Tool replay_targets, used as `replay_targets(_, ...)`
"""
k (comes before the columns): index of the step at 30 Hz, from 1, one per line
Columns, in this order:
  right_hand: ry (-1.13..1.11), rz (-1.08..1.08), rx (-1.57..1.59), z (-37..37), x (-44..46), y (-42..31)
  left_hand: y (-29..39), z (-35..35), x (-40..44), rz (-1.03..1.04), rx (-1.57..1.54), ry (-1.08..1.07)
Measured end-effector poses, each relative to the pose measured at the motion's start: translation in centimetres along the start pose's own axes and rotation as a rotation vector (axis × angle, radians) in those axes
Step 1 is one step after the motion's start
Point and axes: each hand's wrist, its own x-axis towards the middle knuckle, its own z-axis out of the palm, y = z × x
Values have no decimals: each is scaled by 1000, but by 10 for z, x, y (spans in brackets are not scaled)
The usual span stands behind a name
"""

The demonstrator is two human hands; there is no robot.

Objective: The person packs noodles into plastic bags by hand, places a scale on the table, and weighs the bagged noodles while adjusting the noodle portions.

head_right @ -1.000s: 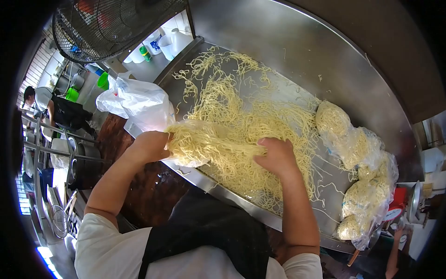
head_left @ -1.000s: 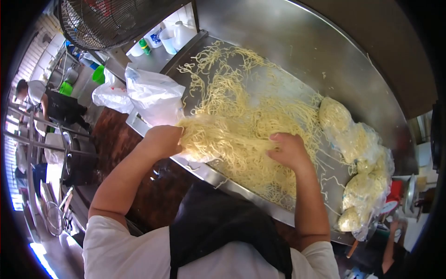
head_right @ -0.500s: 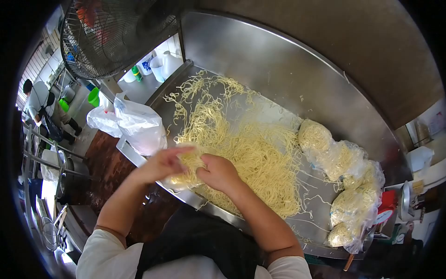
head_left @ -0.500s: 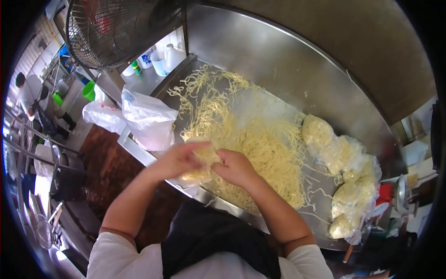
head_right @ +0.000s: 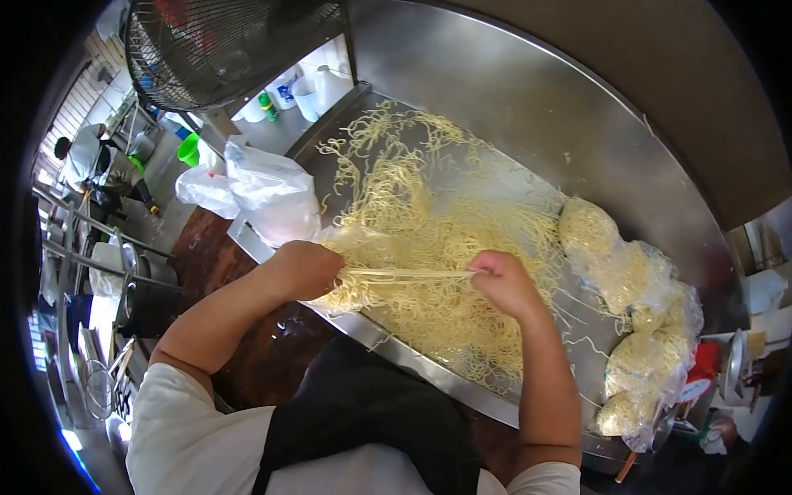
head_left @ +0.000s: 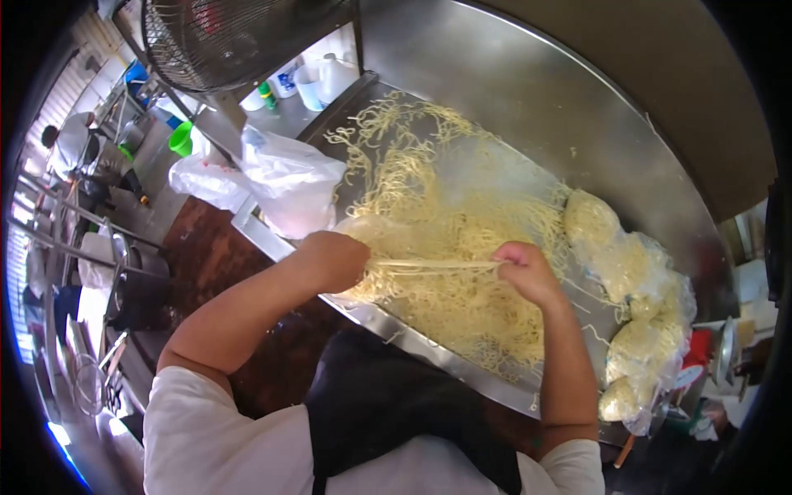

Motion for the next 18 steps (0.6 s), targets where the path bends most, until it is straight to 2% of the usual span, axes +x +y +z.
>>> replay_targets(8,541,-64,117,-23,36,31,-24,11,-16,-195,30,-18)
replay_targets(9,526,18,-54,-39,45,58,-28,10,-21,-211,24,-5)
replay_targets(12,544,-119,-936,-31,30,56,-34,3,-41,-234,-41,26)
replay_targets(15,349,-48,-850,0,18,-23,-41,9,-52,-172,-166,185)
replay_targets(17,140,-75,-510,38,17,-50,-44,14,-58,-130,-301,322)
replay_targets(18,65,-166,-452,62,17,-55,-45,16,-60,-106,-367,387)
